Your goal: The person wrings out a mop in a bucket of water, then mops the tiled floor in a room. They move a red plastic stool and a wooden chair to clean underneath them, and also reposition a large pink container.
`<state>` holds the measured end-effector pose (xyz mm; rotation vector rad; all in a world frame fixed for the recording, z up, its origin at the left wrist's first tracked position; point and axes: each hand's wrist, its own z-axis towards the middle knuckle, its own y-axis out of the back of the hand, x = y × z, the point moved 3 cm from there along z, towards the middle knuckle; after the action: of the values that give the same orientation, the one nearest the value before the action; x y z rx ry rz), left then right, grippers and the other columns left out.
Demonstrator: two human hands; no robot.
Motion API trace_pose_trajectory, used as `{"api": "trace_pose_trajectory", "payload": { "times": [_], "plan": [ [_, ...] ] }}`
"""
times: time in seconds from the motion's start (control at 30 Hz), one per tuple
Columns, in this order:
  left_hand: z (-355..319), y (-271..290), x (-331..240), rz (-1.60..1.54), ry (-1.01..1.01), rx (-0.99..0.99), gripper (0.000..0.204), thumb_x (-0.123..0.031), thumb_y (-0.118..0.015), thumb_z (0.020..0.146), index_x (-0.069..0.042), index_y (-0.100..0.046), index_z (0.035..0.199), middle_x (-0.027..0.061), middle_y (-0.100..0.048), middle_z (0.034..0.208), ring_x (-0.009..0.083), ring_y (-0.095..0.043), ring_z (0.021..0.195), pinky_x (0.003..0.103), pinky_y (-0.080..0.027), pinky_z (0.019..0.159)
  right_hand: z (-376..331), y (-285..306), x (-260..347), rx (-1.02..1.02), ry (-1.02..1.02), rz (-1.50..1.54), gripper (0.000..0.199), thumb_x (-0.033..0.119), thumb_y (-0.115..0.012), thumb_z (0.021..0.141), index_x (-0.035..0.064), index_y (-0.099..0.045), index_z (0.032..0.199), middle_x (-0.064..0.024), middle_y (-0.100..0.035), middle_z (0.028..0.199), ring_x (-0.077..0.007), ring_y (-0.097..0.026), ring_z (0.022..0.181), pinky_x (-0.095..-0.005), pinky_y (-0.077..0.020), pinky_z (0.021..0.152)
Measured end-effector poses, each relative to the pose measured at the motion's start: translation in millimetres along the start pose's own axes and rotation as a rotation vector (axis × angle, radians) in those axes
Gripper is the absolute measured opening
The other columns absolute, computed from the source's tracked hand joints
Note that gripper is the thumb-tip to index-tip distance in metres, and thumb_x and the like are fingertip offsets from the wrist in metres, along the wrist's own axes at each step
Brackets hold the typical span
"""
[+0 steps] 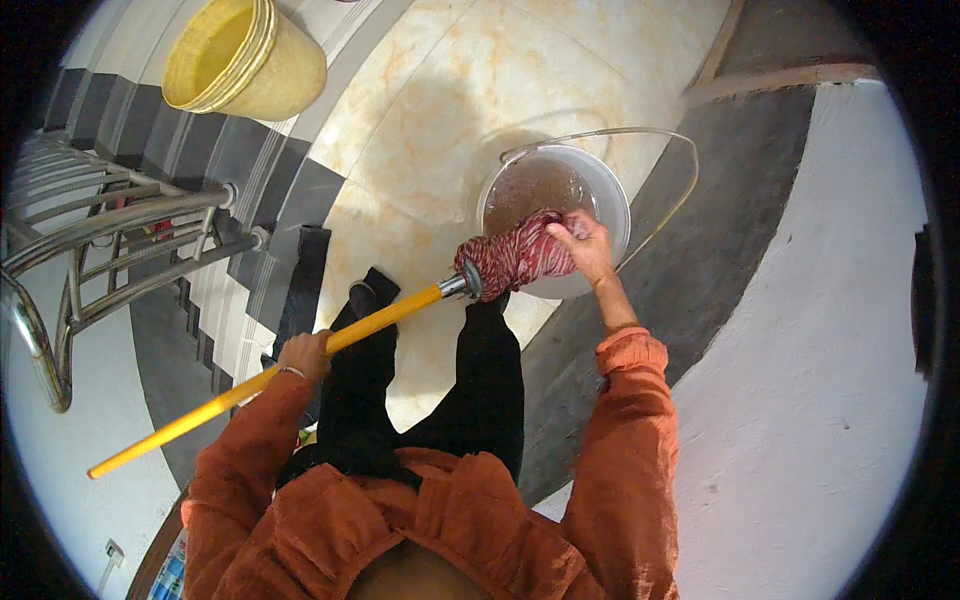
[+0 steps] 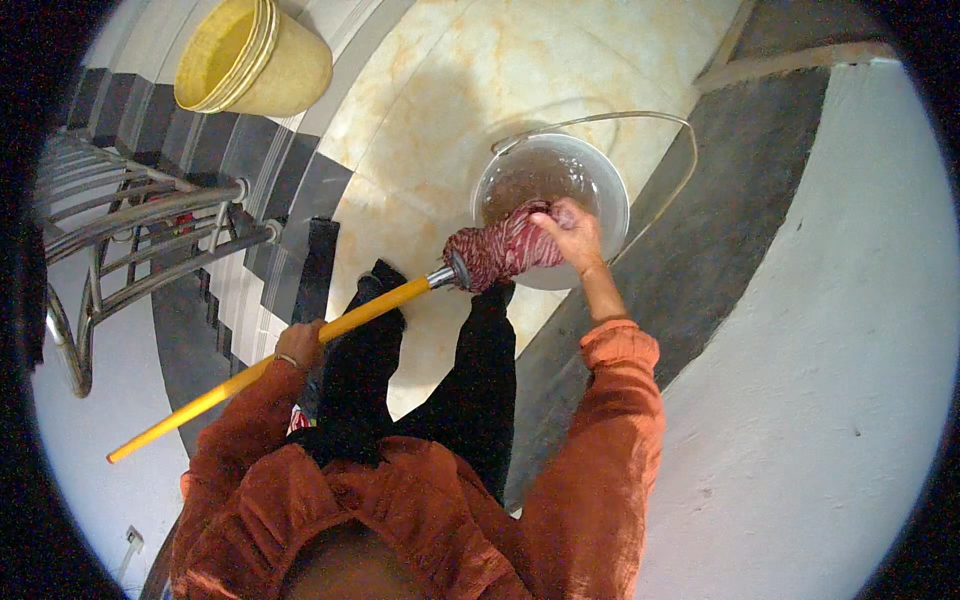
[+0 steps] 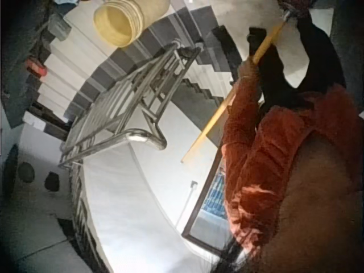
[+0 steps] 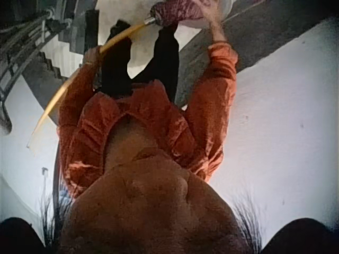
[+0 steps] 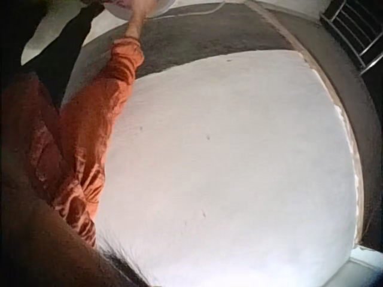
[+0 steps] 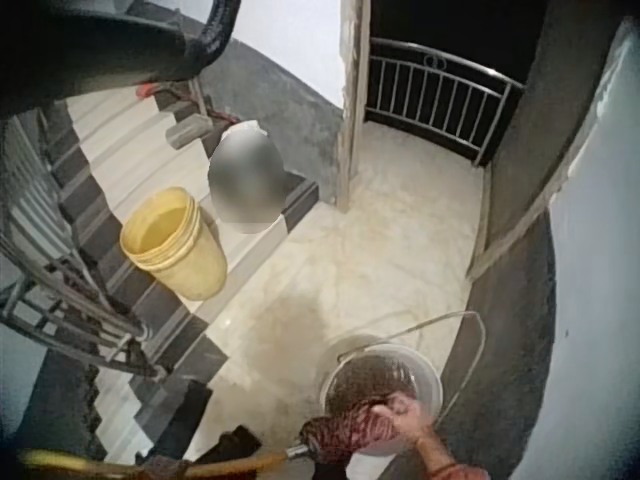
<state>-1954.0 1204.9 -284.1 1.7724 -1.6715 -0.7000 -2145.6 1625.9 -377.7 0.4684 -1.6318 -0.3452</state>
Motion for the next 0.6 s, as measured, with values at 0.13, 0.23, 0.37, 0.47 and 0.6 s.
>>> {"api": "trace_pose_trajectory", "payload": {
  "times": [0.13, 0.23, 0.37, 0.47, 0.6],
  "plan": [
    [13, 0, 14, 0.048, -0.001, -0.154, 0.021, -0.016, -0.059, 0.072, -0.013, -0.057, 0.092, 0.0134, -0.062, 0.072, 0.0316, -0.061, 0.068, 0.041, -0.048, 0.061, 3, -9, 36, 0.231, -0.009, -0.553, 0.034, 0.041, -0.055, 0.075, 0.0096, -0.061, 0.084, -0.0138, -0.062, 0.077, -0.0321, -0.059, 0.075, -0.0395, -0.0466, 0.065],
    [14, 2, 12, 0.091, 0.020, -0.123, 0.017, -0.015, -0.058, 0.073, -0.013, -0.057, 0.090, 0.0136, -0.062, 0.073, 0.0318, -0.061, 0.068, 0.041, -0.048, 0.060, -5, -27, 41, 0.195, 0.251, -0.712, 0.027, 0.035, -0.055, 0.075, 0.0113, -0.060, 0.086, -0.0156, -0.061, 0.075, -0.0320, -0.059, 0.069, -0.0407, -0.0462, 0.061],
    [23, 10, 12, 0.102, -0.004, -0.131, 0.013, -0.013, -0.056, 0.074, -0.013, -0.056, 0.087, 0.0136, -0.062, 0.072, 0.0320, -0.061, 0.068, 0.041, -0.048, 0.060, 9, -52, 20, 0.294, 0.051, -0.920, 0.025, 0.031, -0.056, 0.072, 0.0125, -0.062, 0.087, -0.0152, -0.062, 0.080, -0.0311, -0.060, 0.074, -0.0408, -0.0478, 0.067],
    [31, -4, 17, 0.076, 0.006, -0.133, 0.012, -0.013, -0.055, 0.074, -0.012, -0.056, 0.085, 0.0141, -0.062, 0.073, 0.0326, -0.061, 0.069, 0.042, -0.048, 0.061, 15, -63, 0, 0.309, 0.011, -0.977, 0.025, 0.028, -0.054, 0.072, 0.0092, -0.064, 0.085, -0.0158, -0.063, 0.082, -0.0308, -0.061, 0.079, -0.0393, -0.0486, 0.071],
    [36, -20, 22, 0.021, 0.039, -0.138, 0.011, -0.013, -0.052, 0.073, -0.010, -0.055, 0.083, 0.0157, -0.062, 0.075, 0.0332, -0.061, 0.071, 0.043, -0.048, 0.063, 28, -60, 25, 0.339, -0.161, -0.966, 0.026, 0.025, -0.054, 0.072, 0.0059, -0.065, 0.085, -0.0177, -0.062, 0.086, -0.0306, -0.061, 0.083, -0.0376, -0.0489, 0.072]
  ]
}}
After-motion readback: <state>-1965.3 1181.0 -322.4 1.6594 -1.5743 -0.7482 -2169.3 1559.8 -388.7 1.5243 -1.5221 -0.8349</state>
